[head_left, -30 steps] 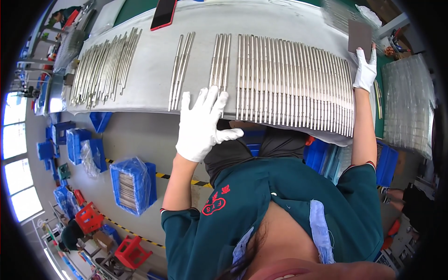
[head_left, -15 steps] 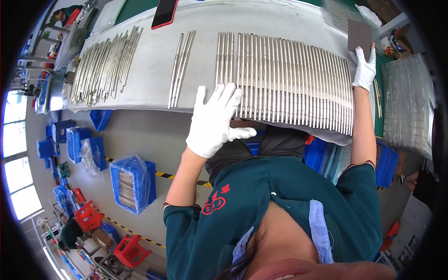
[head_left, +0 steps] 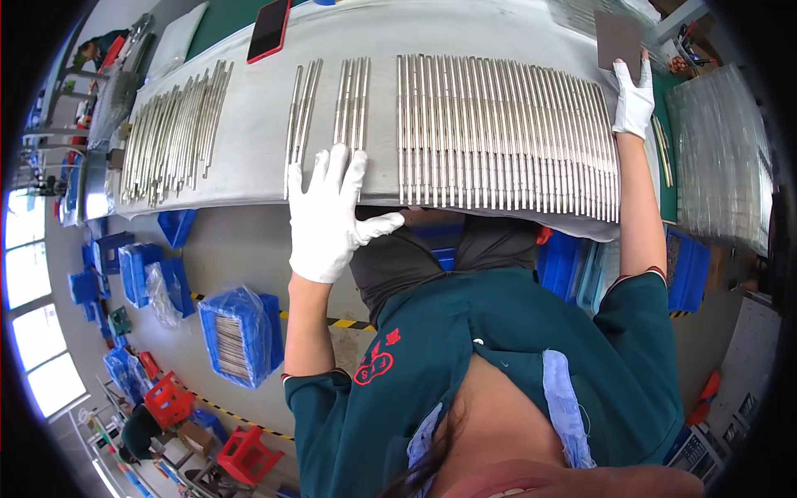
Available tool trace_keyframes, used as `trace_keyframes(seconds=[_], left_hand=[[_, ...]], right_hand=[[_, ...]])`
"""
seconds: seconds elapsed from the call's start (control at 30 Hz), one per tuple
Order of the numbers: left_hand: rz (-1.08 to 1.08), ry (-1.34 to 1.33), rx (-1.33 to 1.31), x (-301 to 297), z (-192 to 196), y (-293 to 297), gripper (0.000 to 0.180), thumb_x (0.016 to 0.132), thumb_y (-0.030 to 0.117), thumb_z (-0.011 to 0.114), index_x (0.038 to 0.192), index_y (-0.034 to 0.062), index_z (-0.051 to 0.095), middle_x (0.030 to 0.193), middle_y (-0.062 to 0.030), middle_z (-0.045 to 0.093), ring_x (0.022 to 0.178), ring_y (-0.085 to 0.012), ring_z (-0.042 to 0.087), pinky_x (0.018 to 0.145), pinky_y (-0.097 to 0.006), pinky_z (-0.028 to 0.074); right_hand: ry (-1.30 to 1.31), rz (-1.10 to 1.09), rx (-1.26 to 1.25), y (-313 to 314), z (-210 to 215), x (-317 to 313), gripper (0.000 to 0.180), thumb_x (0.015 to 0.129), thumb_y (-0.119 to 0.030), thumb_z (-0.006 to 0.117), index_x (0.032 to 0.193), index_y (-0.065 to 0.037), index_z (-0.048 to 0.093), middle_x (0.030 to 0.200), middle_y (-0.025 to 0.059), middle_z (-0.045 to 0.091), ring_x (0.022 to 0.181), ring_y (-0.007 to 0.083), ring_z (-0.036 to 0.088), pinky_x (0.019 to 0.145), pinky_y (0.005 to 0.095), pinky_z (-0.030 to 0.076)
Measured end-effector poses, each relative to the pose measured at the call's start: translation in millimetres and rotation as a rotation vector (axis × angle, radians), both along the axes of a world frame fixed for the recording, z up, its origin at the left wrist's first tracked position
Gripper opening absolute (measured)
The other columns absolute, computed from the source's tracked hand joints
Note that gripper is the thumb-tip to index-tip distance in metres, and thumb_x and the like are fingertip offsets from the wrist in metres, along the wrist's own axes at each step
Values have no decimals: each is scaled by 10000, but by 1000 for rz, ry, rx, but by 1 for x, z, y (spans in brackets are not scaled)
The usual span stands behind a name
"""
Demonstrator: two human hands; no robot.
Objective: Sort and arrange thin metal tubes on a workbench and prepare them for packaging.
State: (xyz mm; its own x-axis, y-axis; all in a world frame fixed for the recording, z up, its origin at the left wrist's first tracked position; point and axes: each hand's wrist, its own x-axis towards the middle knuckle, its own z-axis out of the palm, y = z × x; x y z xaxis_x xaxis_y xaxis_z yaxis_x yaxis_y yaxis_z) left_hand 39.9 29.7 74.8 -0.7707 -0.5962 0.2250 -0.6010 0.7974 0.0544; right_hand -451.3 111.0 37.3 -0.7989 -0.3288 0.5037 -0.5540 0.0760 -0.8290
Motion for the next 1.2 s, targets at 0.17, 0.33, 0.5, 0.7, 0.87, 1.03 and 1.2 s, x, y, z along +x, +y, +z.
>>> trace_keyframes(seconds=[0.17,0.33,0.5,0.7,0.87,1.03,1.2], left_hand=[[-142,27,127,-38,1,18,970,732,764,611,1400,63,544,1429,-227,520,1347,-399,473,1151,-618,224],[-262,119,130,-59,-7,25,996,729,781,570,1432,78,503,1429,-218,507,1319,-386,488,1120,-658,243],[-233,70,119,-50,-8,20,963,736,753,599,1415,74,524,1419,-211,525,1321,-383,490,1115,-652,245],[-135,22,93,-23,0,11,961,728,736,641,1413,70,535,1422,-227,527,1298,-410,518,1130,-634,237],[-100,32,102,-21,-5,11,974,729,754,620,1409,62,535,1423,-223,527,1309,-408,506,1144,-619,236],[-160,7,143,-39,-1,19,976,732,765,602,1404,61,535,1419,-205,532,1325,-389,489,1139,-625,239],[-242,87,155,-52,-8,23,971,728,775,582,1414,89,534,1416,-193,533,1311,-378,496,1126,-640,246]], right_hand=[[-101,51,-61,0,4,7,703,873,-274,797,1485,-105,495,1233,96,681,1064,129,630,933,269,494],[-130,98,-111,-3,-1,3,707,878,-260,793,1490,-91,482,1228,93,680,1062,129,631,933,268,496],[-156,130,-168,-1,-3,2,701,876,-263,795,1483,-88,491,1229,94,680,1066,127,628,935,268,496],[-71,45,-46,-1,7,7,692,873,-262,797,1476,-92,502,1231,92,679,1062,126,631,930,267,498],[-31,31,-28,3,1,3,710,867,-312,796,1482,-115,500,1215,105,696,1050,130,640,925,276,500],[-61,35,-42,0,3,6,706,868,-309,796,1478,-108,504,1207,105,696,1039,123,636,918,272,500],[-113,77,-112,0,1,6,703,874,-284,793,1481,-94,495,1214,99,690,1041,117,632,917,266,499]])
